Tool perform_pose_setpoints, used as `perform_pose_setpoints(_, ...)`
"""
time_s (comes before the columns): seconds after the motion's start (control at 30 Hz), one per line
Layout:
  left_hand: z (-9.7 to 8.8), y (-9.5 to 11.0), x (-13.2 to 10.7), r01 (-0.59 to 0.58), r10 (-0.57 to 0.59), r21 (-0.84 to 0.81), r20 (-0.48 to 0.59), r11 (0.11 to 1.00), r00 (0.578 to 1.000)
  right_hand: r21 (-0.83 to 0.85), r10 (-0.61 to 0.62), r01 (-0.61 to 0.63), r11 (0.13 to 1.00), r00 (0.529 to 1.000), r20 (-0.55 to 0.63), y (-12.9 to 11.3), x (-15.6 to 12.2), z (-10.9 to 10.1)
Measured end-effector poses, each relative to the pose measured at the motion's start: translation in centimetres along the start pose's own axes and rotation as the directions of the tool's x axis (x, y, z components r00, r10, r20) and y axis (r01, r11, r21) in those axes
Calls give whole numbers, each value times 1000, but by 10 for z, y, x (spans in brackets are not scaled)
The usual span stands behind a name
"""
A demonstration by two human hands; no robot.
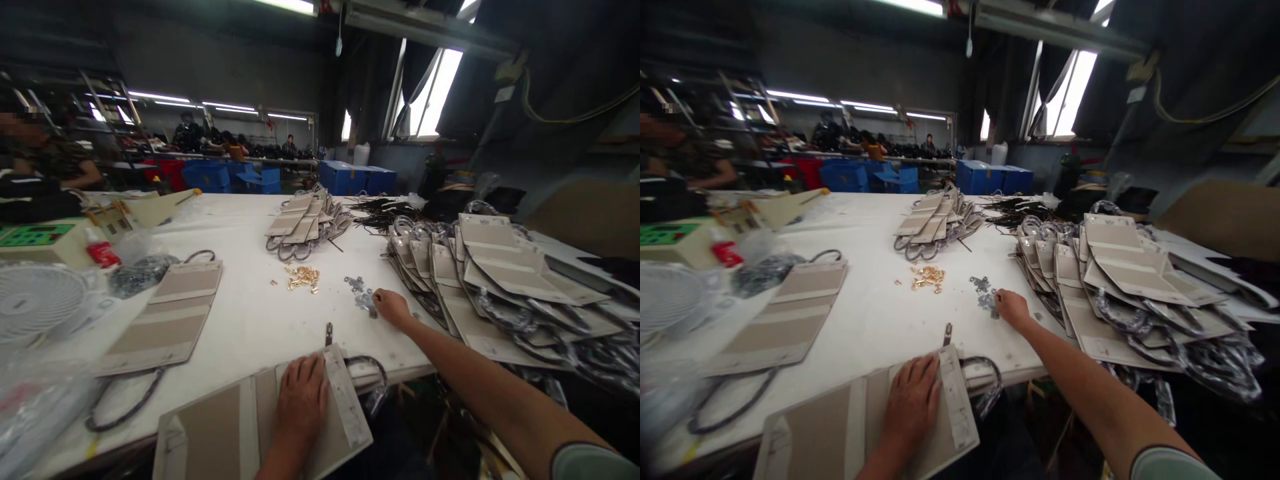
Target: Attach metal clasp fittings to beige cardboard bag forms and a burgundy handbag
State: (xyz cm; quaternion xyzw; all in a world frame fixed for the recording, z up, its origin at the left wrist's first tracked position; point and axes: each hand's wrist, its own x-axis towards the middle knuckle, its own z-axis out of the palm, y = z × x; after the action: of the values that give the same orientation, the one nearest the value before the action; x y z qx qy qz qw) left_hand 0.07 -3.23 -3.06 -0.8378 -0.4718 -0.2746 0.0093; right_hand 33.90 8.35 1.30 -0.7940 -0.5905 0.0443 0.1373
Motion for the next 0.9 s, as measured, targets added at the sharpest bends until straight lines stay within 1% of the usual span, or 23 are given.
perform_pose_setpoints(0.17, -3, 1, 0, -31, 30, 35, 18, 999, 999, 112, -5, 6, 994, 1000, -7, 4, 2, -7)
perform_pose_setpoints(0.27, -5, 4, 1, -18, 17, 15, 55, 1000, 998, 184, 2, -1, 983, 1000, -9, 3, -1, -15)
perform_pose_setpoints(0.33, -7, 6, 1, 5, -4, -6, 81, 1000, 997, 240, -1, -1, 971, 1000, 9, -2, -6, -23)
perform_pose_setpoints(0.43, -8, 7, 1, 24, -22, -25, 101, 999, 995, 335, -69, 27, 942, 991, 114, -20, -21, -35)
perform_pose_setpoints(0.5, -8, 8, 2, 25, -22, -30, 103, 999, 994, 393, -145, 48, 918, 964, 221, -39, -38, -40)
perform_pose_setpoints(0.53, -8, 8, 2, 25, -21, -32, 103, 999, 994, 429, -183, 46, 902, 941, 284, -51, -48, -40)
perform_pose_setpoints(0.63, -9, 8, 3, 25, -20, -44, 103, 999, 994, 556, -291, 0, 831, 851, 436, -86, -80, -36)
perform_pose_setpoints(0.7, -9, 8, 2, 30, -24, -49, 103, 998, 994, 595, -332, -28, 803, 809, 486, -103, -95, -28)
perform_pose_setpoints(0.77, -9, 8, 2, 35, -30, -52, 100, 998, 995, 573, -343, -2, 819, 799, 493, -114, -103, -19)
perform_pose_setpoints(0.9, -7, 7, 0, 35, -28, -63, 107, 997, 994, 491, -346, 99, 866, 827, 444, -116, -105, -7)
